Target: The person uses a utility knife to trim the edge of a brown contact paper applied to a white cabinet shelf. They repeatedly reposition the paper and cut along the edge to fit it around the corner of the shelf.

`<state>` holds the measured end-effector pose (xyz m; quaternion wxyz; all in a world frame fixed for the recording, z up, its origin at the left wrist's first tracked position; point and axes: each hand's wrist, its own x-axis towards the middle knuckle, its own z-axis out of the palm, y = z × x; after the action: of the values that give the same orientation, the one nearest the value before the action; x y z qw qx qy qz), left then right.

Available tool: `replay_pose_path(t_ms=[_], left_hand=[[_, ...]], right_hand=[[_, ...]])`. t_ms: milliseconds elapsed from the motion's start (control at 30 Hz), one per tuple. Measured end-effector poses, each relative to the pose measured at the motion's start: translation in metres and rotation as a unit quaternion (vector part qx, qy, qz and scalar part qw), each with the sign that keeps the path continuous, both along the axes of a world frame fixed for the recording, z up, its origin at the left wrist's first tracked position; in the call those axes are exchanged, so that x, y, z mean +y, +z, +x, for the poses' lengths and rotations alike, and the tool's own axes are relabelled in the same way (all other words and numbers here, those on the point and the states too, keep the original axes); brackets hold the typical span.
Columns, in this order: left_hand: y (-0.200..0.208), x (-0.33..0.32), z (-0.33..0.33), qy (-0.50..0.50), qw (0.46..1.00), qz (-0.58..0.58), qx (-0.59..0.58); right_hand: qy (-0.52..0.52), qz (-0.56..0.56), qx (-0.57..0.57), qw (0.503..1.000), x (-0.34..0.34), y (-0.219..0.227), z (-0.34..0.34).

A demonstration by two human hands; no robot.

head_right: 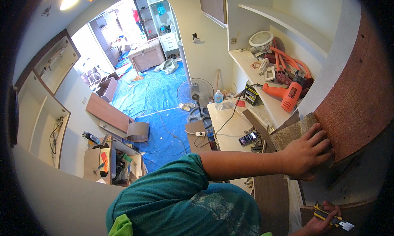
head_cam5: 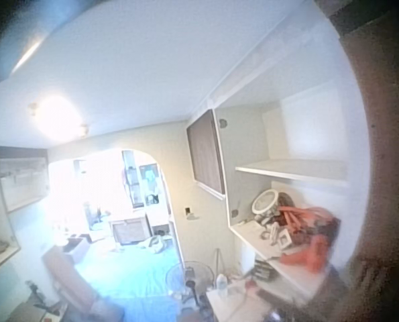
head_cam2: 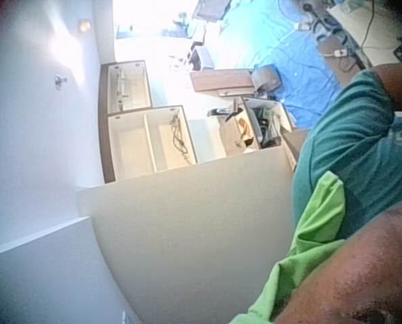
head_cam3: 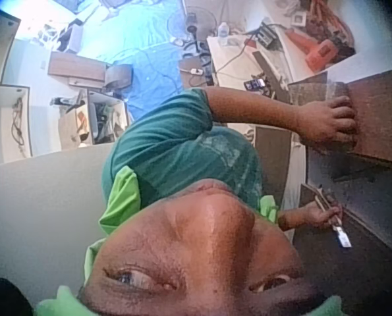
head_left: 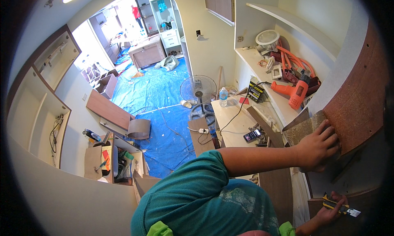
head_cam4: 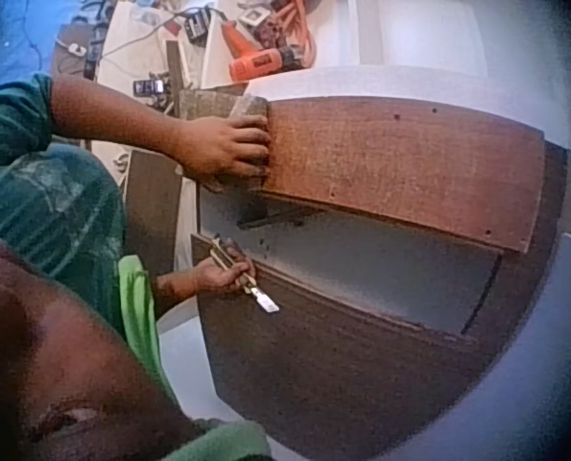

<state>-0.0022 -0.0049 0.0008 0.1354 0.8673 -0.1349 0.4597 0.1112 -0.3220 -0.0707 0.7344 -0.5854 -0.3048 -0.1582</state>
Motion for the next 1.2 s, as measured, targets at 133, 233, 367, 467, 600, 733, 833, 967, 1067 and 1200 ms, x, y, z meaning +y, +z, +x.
replay_pose_path(t_ms=[133, 233, 367, 467, 600, 733, 833, 967, 1067, 1200], left_hand=[[0.0, -0.001, 0.0, 0.001, 1.0, -0.001, 0.002], [0.0, -0.001, 0.0, 0.004, 1.0, -0.001, 0.0], [0.0, -0.003, -0.001, 0.006, 1.0, -0.001, -0.006], [-0.002, -0.004, 0.0, 0.003, 1.0, -0.003, 0.0], [0.003, -0.006, 0.0, -0.007, 1.0, 0.02, -0.001], [0.009, 0.009, -0.005, 0.014, 0.998, 0.029, 0.05], [0.015, 0.007, -0.006, 0.042, 0.996, 0.029, 0.07], [0.014, 0.006, -0.002, 0.036, 0.997, 0.027, 0.065], [0.01, 0.004, 0.0, 0.039, 0.997, 0.021, 0.066], [0.005, 0.004, -0.001, 0.032, 0.998, 0.019, 0.054]], right_hand=[[-0.006, 0.012, 0.024, 1.0, 0.003, 0.001, -0.002], [-0.003, 0.011, 0.028, 1.0, 0.003, 0.001, -0.003], [0.004, 0.006, 0.025, 1.0, -0.002, 0.0, 0.0], [0.036, 0.018, 0.022, 0.999, -0.008, -0.001, 0.003], [-0.064, 0.049, 0.125, 0.989, -0.006, 0.001, -0.014], [-0.008, 0.075, 0.055, 0.996, 0.017, -0.007, -0.005], [0.04, 0.094, 0.065, 0.993, 0.031, 0.014, -0.023], [0.026, 0.075, 0.055, 0.995, 0.043, 0.036, -0.041], [0.085, 0.039, 0.089, 0.992, 0.035, 0.044, -0.041], [0.11, 0.012, 0.149, 0.983, 0.039, 0.075, -0.049]])
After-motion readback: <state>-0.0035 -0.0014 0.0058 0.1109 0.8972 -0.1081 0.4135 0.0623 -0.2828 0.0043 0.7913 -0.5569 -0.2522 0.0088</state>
